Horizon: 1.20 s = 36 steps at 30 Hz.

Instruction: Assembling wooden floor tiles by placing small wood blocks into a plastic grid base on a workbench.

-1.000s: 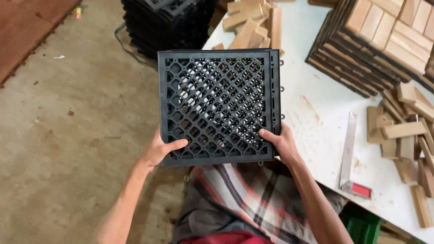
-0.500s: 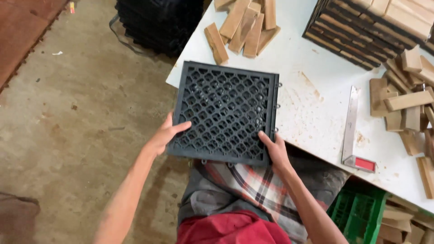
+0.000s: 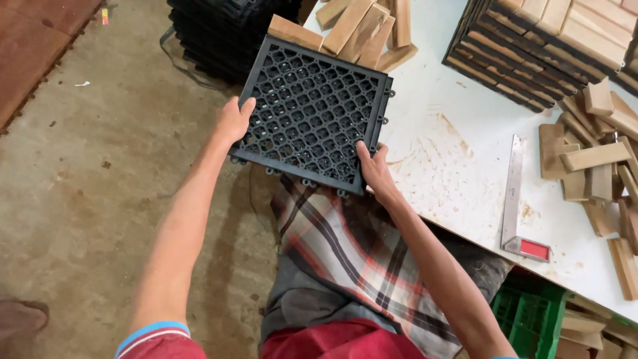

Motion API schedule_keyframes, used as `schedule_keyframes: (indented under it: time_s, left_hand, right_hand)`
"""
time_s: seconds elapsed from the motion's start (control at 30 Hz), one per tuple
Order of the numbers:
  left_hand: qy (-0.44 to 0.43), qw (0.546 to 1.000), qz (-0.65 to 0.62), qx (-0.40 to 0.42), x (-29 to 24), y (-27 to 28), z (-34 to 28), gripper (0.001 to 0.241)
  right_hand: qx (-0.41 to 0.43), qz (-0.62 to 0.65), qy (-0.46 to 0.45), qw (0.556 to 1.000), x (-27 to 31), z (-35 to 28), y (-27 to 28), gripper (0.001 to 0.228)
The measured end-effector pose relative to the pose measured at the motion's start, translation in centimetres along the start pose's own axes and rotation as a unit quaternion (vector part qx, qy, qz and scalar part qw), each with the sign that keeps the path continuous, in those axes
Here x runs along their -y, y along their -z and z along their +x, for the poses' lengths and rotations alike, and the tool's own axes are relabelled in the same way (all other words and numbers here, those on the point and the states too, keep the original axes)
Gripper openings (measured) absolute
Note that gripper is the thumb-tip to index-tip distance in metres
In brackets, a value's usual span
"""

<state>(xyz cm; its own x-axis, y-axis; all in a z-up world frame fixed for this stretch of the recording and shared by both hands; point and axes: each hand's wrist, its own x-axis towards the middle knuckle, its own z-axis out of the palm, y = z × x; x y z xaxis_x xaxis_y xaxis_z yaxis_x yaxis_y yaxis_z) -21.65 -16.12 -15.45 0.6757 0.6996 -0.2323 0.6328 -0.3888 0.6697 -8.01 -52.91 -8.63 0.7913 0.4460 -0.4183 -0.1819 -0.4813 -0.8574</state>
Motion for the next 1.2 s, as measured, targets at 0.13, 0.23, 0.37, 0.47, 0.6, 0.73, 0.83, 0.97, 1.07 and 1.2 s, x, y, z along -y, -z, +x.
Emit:
schedule_keyframes:
  time_s: [0.13, 0.23, 0.37, 0.47, 0.6, 0.73, 0.83, 0.97, 1.07, 1.2]
  left_hand:
    - [0.047, 0.997, -0.033, 0.050, -3.8, 2.5, -6.6, 0.084]
    - [0.152, 0.967, -0.142, 0.146, -8.5, 6.0, -14.5, 0.099]
    - [0.238, 0.919, -0.292, 0.117, -7.4, 4.9, -17.9, 0.110]
    - [0.292, 0.876, -0.377, 0.073, -7.5, 2.4, -22.2, 0.115]
    - [0.360, 0.737, -0.571, 0.016, -12.7, -0.1, -29.7, 0.089]
    - [0.305, 0.632, -0.712, 0.006, -12.4, -5.8, -29.2, 0.064]
    - [0.335, 0.648, -0.683, 0.029, -13.8, -7.0, -26.7, 0.073]
    - [0.281, 0.658, -0.697, 0.042, -15.5, -7.6, -22.8, 0.070]
    - [0.272, 0.656, -0.703, 0.026, -16.2, -8.7, -20.1, 0.064]
    - [0.285, 0.651, -0.703, 0.039, -11.1, -14.9, -15.5, 0.078]
  right_hand:
    - [-0.017, -0.021, -0.004, 1.000, -0.1, -2.2, 1.0, 0.080]
    - [-0.005, -0.037, -0.024, 0.999, -1.0, -4.3, 1.6, 0.079]
    - [0.054, -0.105, -0.001, 0.993, 0.4, -4.1, 3.3, 0.070]
    - [0.099, -0.189, -0.002, 0.977, 2.2, -1.6, 4.4, 0.073]
    - [0.074, -0.401, 0.024, 0.913, 4.0, 4.8, 2.8, 0.073]
    - [0.086, -0.441, 0.116, 0.886, 10.0, 6.8, 1.8, 0.074]
    - [0.058, -0.458, 0.281, 0.841, 10.5, 10.3, 1.6, 0.058]
    - [-0.012, -0.505, 0.316, 0.803, 7.4, 11.4, 1.5, 0.068]
    - [-0.023, -0.530, 0.325, 0.783, 6.4, 10.5, 1.5, 0.067]
    - [-0.070, -0.524, 0.364, 0.767, 5.0, 12.7, 1.6, 0.063]
